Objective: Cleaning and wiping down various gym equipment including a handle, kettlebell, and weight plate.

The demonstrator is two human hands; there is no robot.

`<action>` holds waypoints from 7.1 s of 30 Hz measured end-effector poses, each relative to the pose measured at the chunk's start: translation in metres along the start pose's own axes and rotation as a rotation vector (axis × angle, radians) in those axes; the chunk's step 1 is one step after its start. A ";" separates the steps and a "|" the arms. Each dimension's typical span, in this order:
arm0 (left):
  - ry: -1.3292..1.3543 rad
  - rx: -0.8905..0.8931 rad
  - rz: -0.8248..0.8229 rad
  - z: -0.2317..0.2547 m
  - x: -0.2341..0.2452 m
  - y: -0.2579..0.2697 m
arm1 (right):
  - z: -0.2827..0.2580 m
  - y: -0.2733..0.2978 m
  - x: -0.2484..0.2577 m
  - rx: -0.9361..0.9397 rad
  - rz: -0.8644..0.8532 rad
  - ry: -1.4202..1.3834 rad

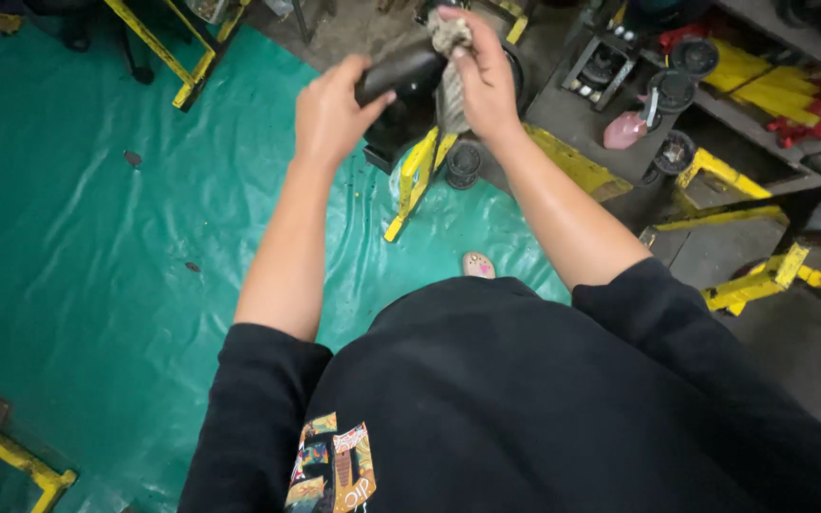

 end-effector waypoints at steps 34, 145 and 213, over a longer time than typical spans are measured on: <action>-0.299 -0.365 -0.094 0.026 0.029 0.081 | -0.062 0.025 -0.026 0.017 -0.364 0.196; 0.093 0.157 -1.464 -0.023 -0.284 0.406 | -0.079 0.536 -0.012 -1.105 -0.624 0.377; -0.110 -0.159 -0.991 0.074 -0.748 -0.101 | 0.423 0.298 0.426 -0.922 -0.262 0.658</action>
Point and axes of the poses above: each hand's wrist, its own y-axis away from the middle knuckle, its own x-axis out of the back of the hand, z = x × y, the point moved 5 cm from there along -y, towards the middle knuckle, and after that the axes turned 12 degrees about x, right-handed, at the moved point
